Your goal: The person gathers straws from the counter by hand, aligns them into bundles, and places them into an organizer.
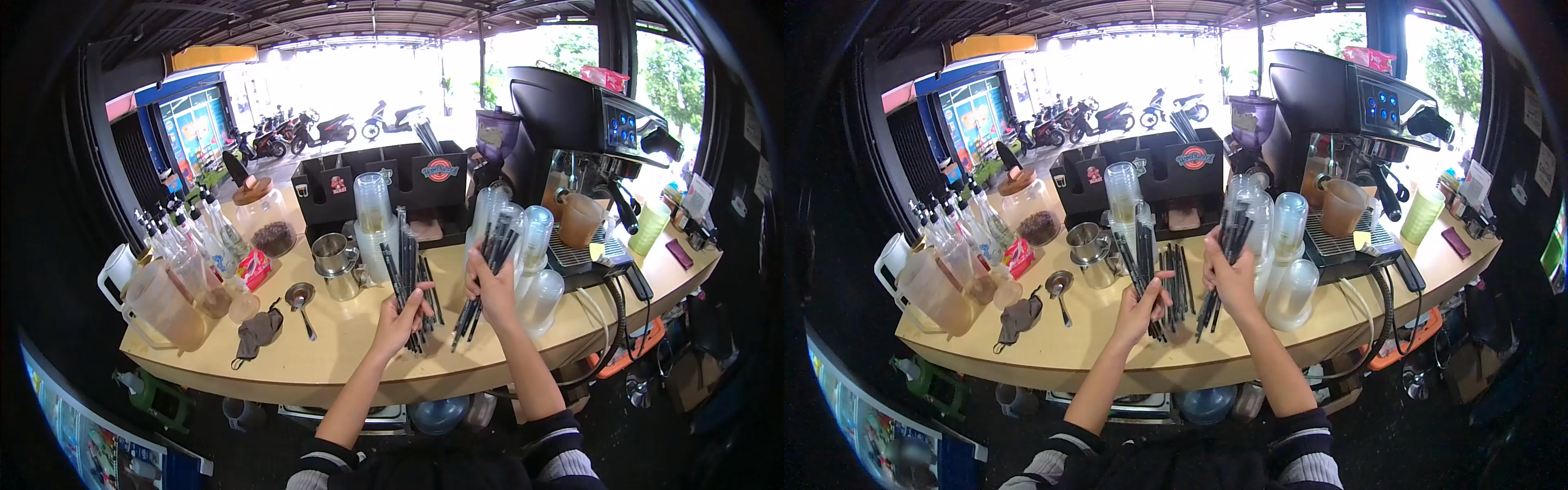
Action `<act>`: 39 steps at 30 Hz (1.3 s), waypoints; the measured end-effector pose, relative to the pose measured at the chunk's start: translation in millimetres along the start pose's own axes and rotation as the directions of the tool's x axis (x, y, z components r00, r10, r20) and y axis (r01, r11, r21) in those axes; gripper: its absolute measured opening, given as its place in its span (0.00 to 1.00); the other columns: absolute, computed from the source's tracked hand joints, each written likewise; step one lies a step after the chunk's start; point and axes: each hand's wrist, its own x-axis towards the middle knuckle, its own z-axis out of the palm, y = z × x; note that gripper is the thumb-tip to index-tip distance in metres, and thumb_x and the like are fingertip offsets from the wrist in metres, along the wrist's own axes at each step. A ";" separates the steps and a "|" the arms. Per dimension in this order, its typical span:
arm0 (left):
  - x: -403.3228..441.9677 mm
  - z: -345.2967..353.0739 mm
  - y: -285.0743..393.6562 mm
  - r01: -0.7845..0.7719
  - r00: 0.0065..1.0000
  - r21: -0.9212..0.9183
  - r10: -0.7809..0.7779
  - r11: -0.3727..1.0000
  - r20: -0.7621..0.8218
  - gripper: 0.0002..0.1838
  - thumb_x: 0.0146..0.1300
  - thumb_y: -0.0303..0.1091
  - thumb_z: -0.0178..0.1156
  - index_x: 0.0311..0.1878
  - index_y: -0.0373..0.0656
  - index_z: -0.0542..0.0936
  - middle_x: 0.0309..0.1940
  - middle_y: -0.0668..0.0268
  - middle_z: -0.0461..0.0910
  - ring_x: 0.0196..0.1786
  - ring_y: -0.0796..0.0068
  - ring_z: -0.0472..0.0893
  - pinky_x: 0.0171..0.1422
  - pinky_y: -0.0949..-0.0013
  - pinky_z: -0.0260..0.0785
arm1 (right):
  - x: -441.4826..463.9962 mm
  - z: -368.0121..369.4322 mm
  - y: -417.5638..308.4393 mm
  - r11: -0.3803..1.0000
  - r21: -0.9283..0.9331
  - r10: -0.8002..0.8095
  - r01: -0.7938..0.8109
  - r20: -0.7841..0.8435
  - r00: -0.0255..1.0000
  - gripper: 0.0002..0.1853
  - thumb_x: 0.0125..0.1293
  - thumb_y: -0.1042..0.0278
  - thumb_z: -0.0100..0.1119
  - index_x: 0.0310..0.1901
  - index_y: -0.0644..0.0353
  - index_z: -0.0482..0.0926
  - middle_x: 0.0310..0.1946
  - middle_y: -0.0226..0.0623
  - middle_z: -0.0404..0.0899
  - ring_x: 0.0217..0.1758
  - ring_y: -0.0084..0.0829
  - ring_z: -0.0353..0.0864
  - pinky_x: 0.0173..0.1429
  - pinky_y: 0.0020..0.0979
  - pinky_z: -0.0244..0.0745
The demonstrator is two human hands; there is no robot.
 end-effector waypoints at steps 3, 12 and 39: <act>-2.8 4.7 -0.3 0.016 0.995 -0.036 -0.013 0.999 0.094 0.18 0.67 0.42 0.42 0.50 0.38 0.71 0.21 0.67 0.75 0.14 0.89 0.60 0.18 0.82 0.53 | -3.3 5.7 -4.1 0.991 -0.081 0.115 -0.109 0.067 0.991 0.09 0.58 0.67 0.59 0.35 0.61 0.71 0.16 0.22 0.66 0.15 0.14 0.65 0.17 0.18 0.57; -8.3 18.2 1.7 -0.022 0.979 -0.031 0.028 0.999 0.203 0.18 0.67 0.42 0.43 0.47 0.35 0.67 0.30 0.60 0.76 0.18 0.83 0.70 0.21 0.80 0.63 | -4.7 14.9 -7.1 0.960 -0.234 0.169 -0.151 0.057 0.984 0.11 0.52 0.68 0.64 0.30 0.62 0.72 0.13 0.22 0.66 0.11 0.10 0.58 0.14 0.17 0.49; -8.9 6.6 -5.8 0.134 0.958 -0.181 -0.080 0.974 0.276 0.21 0.66 0.43 0.44 0.52 0.35 0.69 0.34 0.61 0.77 0.24 0.80 0.75 0.29 0.78 0.69 | -9.0 9.4 -6.0 0.967 -0.207 0.169 -0.146 0.093 0.981 0.10 0.52 0.69 0.65 0.25 0.61 0.72 0.09 0.22 0.63 0.10 0.13 0.58 0.14 0.18 0.54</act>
